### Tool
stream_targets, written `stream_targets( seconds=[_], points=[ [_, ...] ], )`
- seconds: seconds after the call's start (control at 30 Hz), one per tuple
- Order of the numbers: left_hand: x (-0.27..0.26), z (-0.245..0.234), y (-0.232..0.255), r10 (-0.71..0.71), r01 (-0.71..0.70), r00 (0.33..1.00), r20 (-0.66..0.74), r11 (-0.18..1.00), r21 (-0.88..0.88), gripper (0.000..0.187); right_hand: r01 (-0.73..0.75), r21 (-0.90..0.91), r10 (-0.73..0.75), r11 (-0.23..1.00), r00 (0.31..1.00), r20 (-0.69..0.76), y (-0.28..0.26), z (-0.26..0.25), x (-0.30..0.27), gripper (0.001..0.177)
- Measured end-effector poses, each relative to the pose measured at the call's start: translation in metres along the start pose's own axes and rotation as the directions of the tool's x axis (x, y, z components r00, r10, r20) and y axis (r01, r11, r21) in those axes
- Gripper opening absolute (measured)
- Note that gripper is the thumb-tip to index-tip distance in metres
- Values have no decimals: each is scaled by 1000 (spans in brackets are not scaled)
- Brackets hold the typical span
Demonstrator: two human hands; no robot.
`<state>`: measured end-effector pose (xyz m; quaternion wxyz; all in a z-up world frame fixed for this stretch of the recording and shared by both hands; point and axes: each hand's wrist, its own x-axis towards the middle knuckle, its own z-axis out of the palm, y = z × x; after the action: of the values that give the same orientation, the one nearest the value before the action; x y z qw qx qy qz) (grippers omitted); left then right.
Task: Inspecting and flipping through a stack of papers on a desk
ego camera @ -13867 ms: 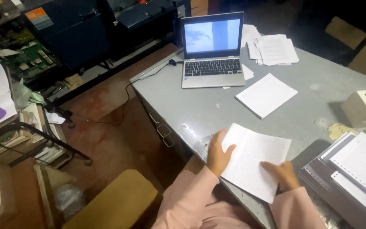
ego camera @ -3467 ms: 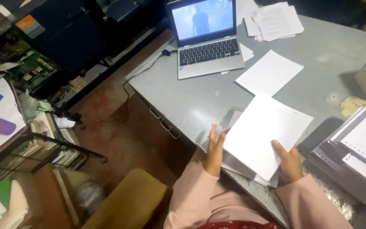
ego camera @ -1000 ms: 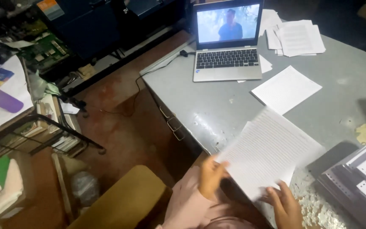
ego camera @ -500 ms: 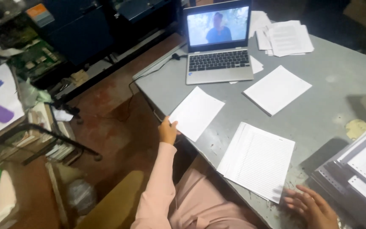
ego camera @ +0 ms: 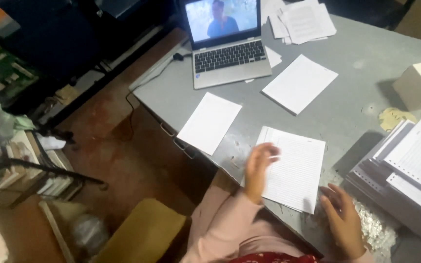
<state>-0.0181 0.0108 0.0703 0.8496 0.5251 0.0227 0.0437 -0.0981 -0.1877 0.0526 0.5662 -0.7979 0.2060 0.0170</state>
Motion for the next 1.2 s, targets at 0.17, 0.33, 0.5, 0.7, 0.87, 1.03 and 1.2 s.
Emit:
stream_targets(
  seconds=[0.17, 0.33, 0.5, 0.7, 0.87, 1.03, 1.2],
  points=[
    [8, -4, -70, 92, -94, 996, 20, 983, 160, 27, -87, 117, 84, 989, 996, 33, -23, 1, -9, 59],
    [11, -15, -95, 69, -68, 998, -5, 995, 72, 26, -387, 290, 376, 875, 922, 95, -88, 1, -29, 73],
    [11, -12, -81, 92, -95, 995, 25, 982, 162, 23, -428, 503, 377, 751, 903, 205, -53, 4, 14, 74],
    [11, -9, -76, 75, -75, 997, 5, 985, 157, 20, -343, 445, 236, 827, 931, 280, -49, 7, 30, 49],
    [8, -8, -71, 70, -71, 997, 11, 981, 180, 19, -227, 339, 162, 913, 964, 209, -54, 24, 25, 54],
    [9, -8, -72, 42, -44, 999, 11, 977, 210, 19, 31, 633, -250, 774, 933, 259, -34, 53, 42, 81],
    [9, -7, -72, 76, -77, 997, 11, 976, 203, 20, 146, -61, -149, 987, 987, -65, -18, 49, 50, 68]
  ],
)
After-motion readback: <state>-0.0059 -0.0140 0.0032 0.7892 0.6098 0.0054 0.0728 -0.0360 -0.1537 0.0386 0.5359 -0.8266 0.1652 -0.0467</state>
